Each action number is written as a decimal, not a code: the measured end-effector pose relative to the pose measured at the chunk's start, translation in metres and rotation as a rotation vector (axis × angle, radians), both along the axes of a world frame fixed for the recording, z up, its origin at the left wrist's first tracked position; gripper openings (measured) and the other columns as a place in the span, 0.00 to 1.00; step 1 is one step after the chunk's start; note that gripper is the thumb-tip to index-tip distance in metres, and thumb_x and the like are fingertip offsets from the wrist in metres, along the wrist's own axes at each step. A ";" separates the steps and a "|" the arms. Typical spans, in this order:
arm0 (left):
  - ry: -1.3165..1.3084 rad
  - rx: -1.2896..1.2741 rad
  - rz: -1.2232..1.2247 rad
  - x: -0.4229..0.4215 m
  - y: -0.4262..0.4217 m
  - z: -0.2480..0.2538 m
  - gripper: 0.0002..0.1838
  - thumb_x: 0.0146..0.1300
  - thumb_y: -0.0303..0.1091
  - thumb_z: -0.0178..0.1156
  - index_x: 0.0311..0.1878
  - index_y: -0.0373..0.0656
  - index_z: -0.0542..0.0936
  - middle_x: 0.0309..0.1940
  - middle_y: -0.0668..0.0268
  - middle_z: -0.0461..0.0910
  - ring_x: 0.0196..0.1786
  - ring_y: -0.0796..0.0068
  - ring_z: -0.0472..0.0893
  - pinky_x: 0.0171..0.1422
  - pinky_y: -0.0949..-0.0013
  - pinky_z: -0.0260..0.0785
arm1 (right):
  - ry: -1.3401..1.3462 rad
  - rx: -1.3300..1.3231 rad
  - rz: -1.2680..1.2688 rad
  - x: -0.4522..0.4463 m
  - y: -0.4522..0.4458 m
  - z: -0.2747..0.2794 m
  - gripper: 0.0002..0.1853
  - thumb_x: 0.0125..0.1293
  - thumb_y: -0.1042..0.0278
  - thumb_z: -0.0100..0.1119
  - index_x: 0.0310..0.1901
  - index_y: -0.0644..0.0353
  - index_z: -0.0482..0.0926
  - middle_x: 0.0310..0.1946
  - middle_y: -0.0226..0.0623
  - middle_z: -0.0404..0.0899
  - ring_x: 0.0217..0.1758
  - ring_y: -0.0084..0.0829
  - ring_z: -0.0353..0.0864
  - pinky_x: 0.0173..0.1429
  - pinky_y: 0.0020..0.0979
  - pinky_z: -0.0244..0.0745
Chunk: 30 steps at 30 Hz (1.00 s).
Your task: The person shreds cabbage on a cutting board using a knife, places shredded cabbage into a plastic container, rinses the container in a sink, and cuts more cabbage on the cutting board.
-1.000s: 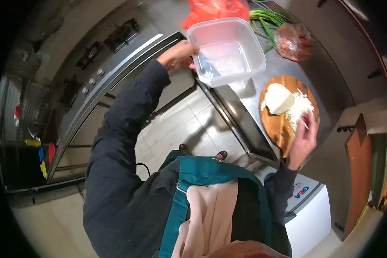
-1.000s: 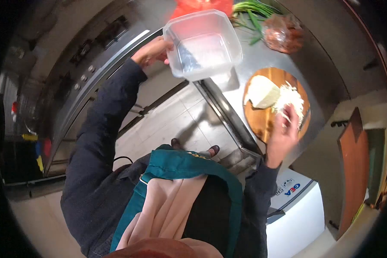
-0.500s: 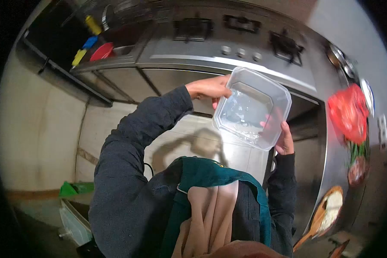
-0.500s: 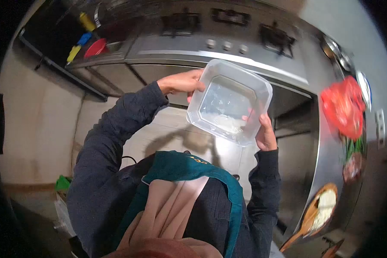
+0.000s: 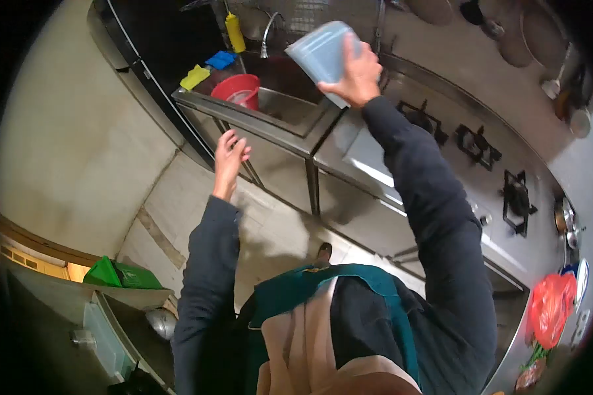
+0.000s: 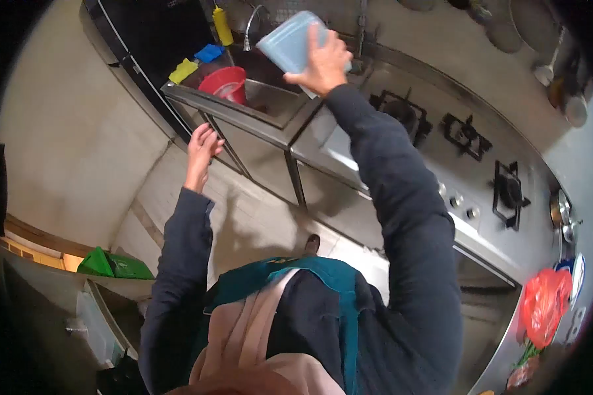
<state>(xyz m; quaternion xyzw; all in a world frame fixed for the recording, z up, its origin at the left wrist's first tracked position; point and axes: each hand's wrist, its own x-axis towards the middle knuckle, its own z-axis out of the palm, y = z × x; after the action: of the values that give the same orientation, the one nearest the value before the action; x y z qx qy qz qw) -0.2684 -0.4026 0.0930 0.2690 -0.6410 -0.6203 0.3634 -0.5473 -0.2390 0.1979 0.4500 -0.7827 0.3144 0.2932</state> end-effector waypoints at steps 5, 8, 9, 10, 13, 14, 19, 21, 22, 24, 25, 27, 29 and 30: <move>-0.098 -0.122 0.320 0.031 -0.087 -0.012 0.27 0.66 0.31 0.55 0.66 0.42 0.61 0.63 0.56 0.64 0.43 0.74 0.78 0.40 0.72 0.70 | 0.323 0.120 0.164 -0.026 -0.118 -0.017 0.64 0.32 0.47 0.78 0.72 0.45 0.47 0.64 0.60 0.52 0.63 0.62 0.56 0.57 0.68 0.57; -0.129 -0.176 0.384 0.043 -0.129 -0.022 0.26 0.65 0.30 0.54 0.66 0.43 0.62 0.63 0.56 0.64 0.45 0.72 0.79 0.42 0.71 0.70 | 0.411 0.138 0.240 -0.042 -0.160 -0.022 0.63 0.32 0.46 0.77 0.71 0.43 0.48 0.64 0.57 0.52 0.61 0.60 0.57 0.57 0.68 0.56; -0.120 -0.179 0.441 0.044 -0.131 -0.021 0.25 0.65 0.29 0.54 0.65 0.43 0.62 0.62 0.56 0.65 0.45 0.72 0.79 0.42 0.71 0.70 | 0.404 0.136 0.231 -0.047 -0.166 -0.021 0.63 0.32 0.46 0.77 0.71 0.43 0.48 0.64 0.57 0.52 0.61 0.60 0.57 0.57 0.68 0.56; -0.111 -0.175 0.495 0.043 -0.138 -0.023 0.25 0.65 0.29 0.54 0.65 0.44 0.63 0.62 0.56 0.65 0.45 0.72 0.79 0.42 0.71 0.70 | 0.410 0.144 0.223 -0.051 -0.173 -0.021 0.63 0.32 0.45 0.77 0.71 0.44 0.49 0.63 0.57 0.52 0.61 0.60 0.57 0.57 0.68 0.55; -0.099 -0.200 0.516 0.035 -0.158 -0.025 0.24 0.65 0.28 0.53 0.64 0.43 0.63 0.62 0.56 0.66 0.44 0.72 0.79 0.43 0.72 0.71 | 0.324 0.136 0.173 -0.058 -0.183 -0.027 0.64 0.32 0.44 0.76 0.71 0.47 0.47 0.62 0.58 0.52 0.62 0.58 0.56 0.59 0.66 0.52; -0.112 -0.199 0.488 0.029 -0.162 -0.025 0.24 0.65 0.28 0.53 0.64 0.43 0.63 0.62 0.56 0.66 0.44 0.72 0.79 0.43 0.72 0.71 | 0.251 0.102 0.138 -0.061 -0.183 -0.028 0.65 0.32 0.42 0.76 0.72 0.50 0.46 0.62 0.59 0.52 0.62 0.56 0.55 0.60 0.64 0.49; 0.024 -0.180 0.378 -0.028 -0.169 -0.001 0.23 0.66 0.29 0.53 0.63 0.39 0.64 0.58 0.56 0.70 0.44 0.72 0.79 0.46 0.71 0.71 | -0.508 -0.277 -0.118 -0.080 -0.175 -0.053 0.68 0.34 0.40 0.75 0.71 0.59 0.41 0.66 0.64 0.45 0.67 0.66 0.48 0.64 0.63 0.52; 0.093 -0.212 0.293 -0.065 -0.155 0.013 0.22 0.67 0.33 0.53 0.62 0.37 0.64 0.54 0.56 0.73 0.46 0.70 0.78 0.47 0.70 0.71 | -1.078 -0.489 0.012 -0.091 -0.150 -0.073 0.53 0.46 0.37 0.65 0.66 0.65 0.56 0.62 0.55 0.60 0.66 0.49 0.60 0.67 0.47 0.56; 0.112 -0.230 0.254 -0.086 -0.140 0.023 0.23 0.67 0.35 0.54 0.61 0.35 0.64 0.51 0.56 0.74 0.47 0.69 0.78 0.47 0.70 0.71 | -1.237 -0.610 0.210 -0.091 -0.114 -0.079 0.48 0.50 0.38 0.63 0.65 0.65 0.60 0.61 0.53 0.64 0.64 0.45 0.65 0.66 0.44 0.61; 0.192 -0.193 0.116 -0.128 -0.112 0.027 0.22 0.68 0.34 0.54 0.61 0.34 0.65 0.51 0.54 0.74 0.46 0.68 0.78 0.47 0.69 0.72 | -1.642 -0.794 0.346 -0.081 -0.045 -0.087 0.44 0.55 0.38 0.58 0.68 0.55 0.59 0.61 0.51 0.67 0.64 0.41 0.67 0.61 0.44 0.69; 0.232 -0.132 -0.011 -0.147 -0.094 0.027 0.22 0.68 0.34 0.53 0.61 0.35 0.65 0.53 0.55 0.74 0.48 0.67 0.78 0.49 0.69 0.71 | -1.722 -0.896 0.299 -0.056 -0.002 -0.074 0.44 0.55 0.38 0.58 0.69 0.52 0.57 0.62 0.51 0.65 0.65 0.43 0.65 0.62 0.48 0.67; 0.286 -0.060 -0.199 -0.179 -0.039 0.029 0.22 0.68 0.35 0.52 0.62 0.37 0.65 0.55 0.59 0.73 0.51 0.66 0.77 0.53 0.69 0.68 | -1.748 -1.074 0.204 -0.021 0.077 -0.068 0.44 0.55 0.37 0.58 0.69 0.49 0.55 0.62 0.51 0.64 0.66 0.45 0.64 0.62 0.53 0.65; 0.272 0.015 -0.428 -0.205 0.027 0.026 0.22 0.68 0.35 0.53 0.62 0.38 0.65 0.55 0.59 0.73 0.51 0.66 0.77 0.53 0.70 0.68 | -1.499 -1.257 0.520 0.004 0.142 -0.078 0.46 0.53 0.35 0.59 0.69 0.49 0.55 0.67 0.51 0.57 0.68 0.53 0.56 0.60 0.67 0.57; 0.251 0.067 -0.558 -0.212 0.061 0.023 0.22 0.68 0.34 0.53 0.62 0.38 0.65 0.55 0.59 0.73 0.51 0.67 0.76 0.53 0.71 0.67 | -1.465 -1.354 0.522 0.006 0.174 -0.090 0.46 0.52 0.35 0.60 0.68 0.48 0.55 0.69 0.51 0.52 0.66 0.59 0.57 0.57 0.71 0.56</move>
<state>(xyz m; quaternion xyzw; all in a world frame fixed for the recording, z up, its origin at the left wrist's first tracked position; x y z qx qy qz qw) -0.4801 -0.3420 0.1160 0.0157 -0.6192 -0.7454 0.2464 -0.5415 -0.0653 0.1080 0.0444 -0.3063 0.9404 -0.1412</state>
